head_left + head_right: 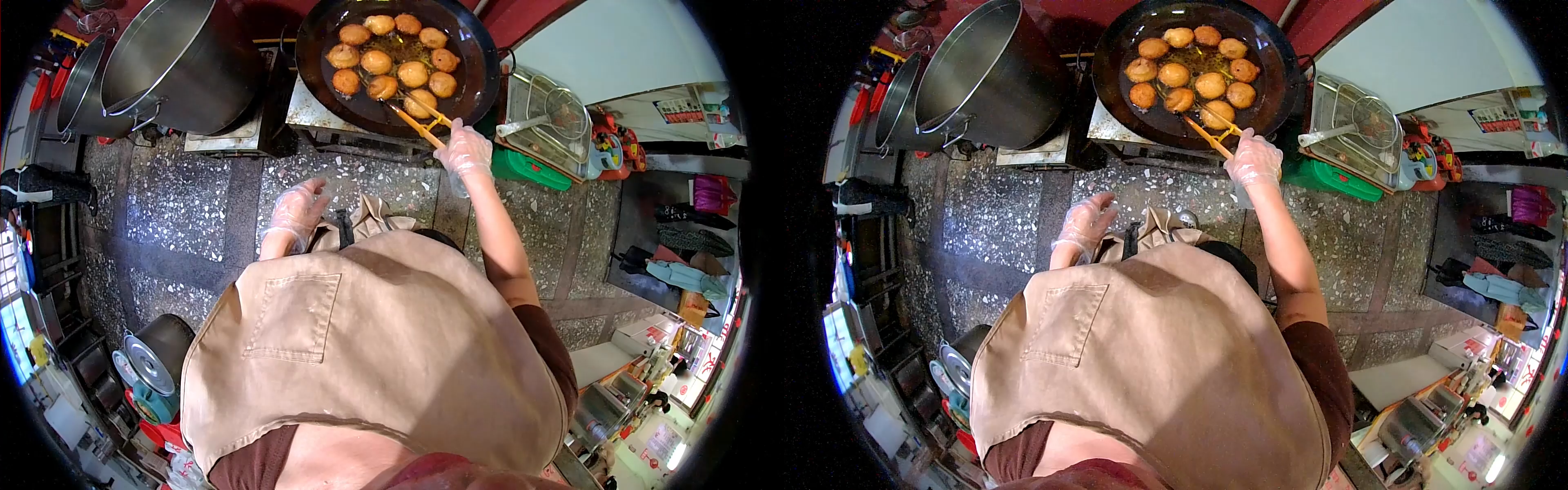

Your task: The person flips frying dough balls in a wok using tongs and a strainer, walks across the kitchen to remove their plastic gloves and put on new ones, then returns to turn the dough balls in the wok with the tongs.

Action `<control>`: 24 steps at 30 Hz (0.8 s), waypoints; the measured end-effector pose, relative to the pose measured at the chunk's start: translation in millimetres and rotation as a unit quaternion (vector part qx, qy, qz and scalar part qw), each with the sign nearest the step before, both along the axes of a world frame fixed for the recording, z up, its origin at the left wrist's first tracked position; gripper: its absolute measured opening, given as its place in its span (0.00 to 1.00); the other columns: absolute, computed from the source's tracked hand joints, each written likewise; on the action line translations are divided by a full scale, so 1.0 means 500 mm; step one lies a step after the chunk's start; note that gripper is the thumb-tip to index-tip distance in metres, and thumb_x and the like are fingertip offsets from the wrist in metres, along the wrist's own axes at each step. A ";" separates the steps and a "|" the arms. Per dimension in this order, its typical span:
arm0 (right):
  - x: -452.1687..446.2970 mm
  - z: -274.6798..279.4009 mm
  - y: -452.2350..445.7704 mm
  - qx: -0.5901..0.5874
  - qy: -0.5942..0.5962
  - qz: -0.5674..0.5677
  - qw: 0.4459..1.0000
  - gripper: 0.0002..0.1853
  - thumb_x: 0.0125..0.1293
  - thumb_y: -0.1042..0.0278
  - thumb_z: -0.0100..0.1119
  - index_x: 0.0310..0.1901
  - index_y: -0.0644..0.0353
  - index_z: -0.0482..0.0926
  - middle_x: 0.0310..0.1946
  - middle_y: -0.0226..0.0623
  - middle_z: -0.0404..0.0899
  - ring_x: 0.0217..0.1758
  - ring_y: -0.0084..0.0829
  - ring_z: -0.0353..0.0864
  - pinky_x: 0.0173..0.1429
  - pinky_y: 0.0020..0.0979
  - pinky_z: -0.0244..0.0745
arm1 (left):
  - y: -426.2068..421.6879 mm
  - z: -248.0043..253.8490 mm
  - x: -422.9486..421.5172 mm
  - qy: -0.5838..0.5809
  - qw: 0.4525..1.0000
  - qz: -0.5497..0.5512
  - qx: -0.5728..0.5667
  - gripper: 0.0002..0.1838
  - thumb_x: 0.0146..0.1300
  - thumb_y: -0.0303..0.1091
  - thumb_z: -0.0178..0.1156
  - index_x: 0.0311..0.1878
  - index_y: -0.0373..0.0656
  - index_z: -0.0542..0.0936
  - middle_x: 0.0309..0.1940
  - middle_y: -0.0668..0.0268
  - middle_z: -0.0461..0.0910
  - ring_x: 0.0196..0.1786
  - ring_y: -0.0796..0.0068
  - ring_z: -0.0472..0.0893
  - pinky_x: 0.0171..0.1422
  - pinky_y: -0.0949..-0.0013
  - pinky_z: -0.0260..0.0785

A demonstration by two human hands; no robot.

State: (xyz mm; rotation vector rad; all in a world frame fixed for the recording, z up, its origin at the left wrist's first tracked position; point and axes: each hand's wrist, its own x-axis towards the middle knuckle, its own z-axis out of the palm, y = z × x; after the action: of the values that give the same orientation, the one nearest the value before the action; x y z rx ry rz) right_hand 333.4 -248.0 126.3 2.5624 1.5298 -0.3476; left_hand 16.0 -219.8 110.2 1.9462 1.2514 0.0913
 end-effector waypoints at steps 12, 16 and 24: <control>0.003 -0.009 -0.002 0.007 -0.007 0.007 1.000 0.31 0.46 0.56 0.70 0.49 0.62 0.71 0.40 0.43 0.81 0.46 0.41 0.82 0.48 0.40 0.75 | 0.000 0.004 -0.001 -0.014 1.000 -0.006 0.007 0.20 0.60 0.36 0.58 0.53 0.37 0.76 0.44 0.49 0.81 0.47 0.51 0.81 0.51 0.59 0.72; 0.002 -0.010 -0.002 0.004 -0.007 0.005 1.000 0.30 0.46 0.56 0.70 0.49 0.62 0.71 0.40 0.43 0.81 0.46 0.41 0.82 0.48 0.40 0.75 | -0.001 0.000 -0.003 -0.014 1.000 -0.006 0.009 0.20 0.60 0.36 0.58 0.54 0.37 0.76 0.44 0.49 0.81 0.47 0.51 0.81 0.50 0.59 0.72; -0.003 -0.001 -0.003 0.001 0.001 0.000 1.000 0.31 0.48 0.54 0.71 0.50 0.62 0.71 0.40 0.45 0.80 0.47 0.43 0.81 0.49 0.40 0.75 | -0.003 0.010 -0.001 -0.005 1.000 -0.004 -0.013 0.20 0.62 0.39 0.56 0.53 0.36 0.76 0.45 0.48 0.81 0.49 0.52 0.80 0.53 0.59 0.71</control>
State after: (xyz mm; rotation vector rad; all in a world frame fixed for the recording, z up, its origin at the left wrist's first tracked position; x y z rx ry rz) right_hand 332.0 -249.4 125.8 2.5641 1.5328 -0.3489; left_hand 15.5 -221.1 115.1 1.9258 1.2323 0.0810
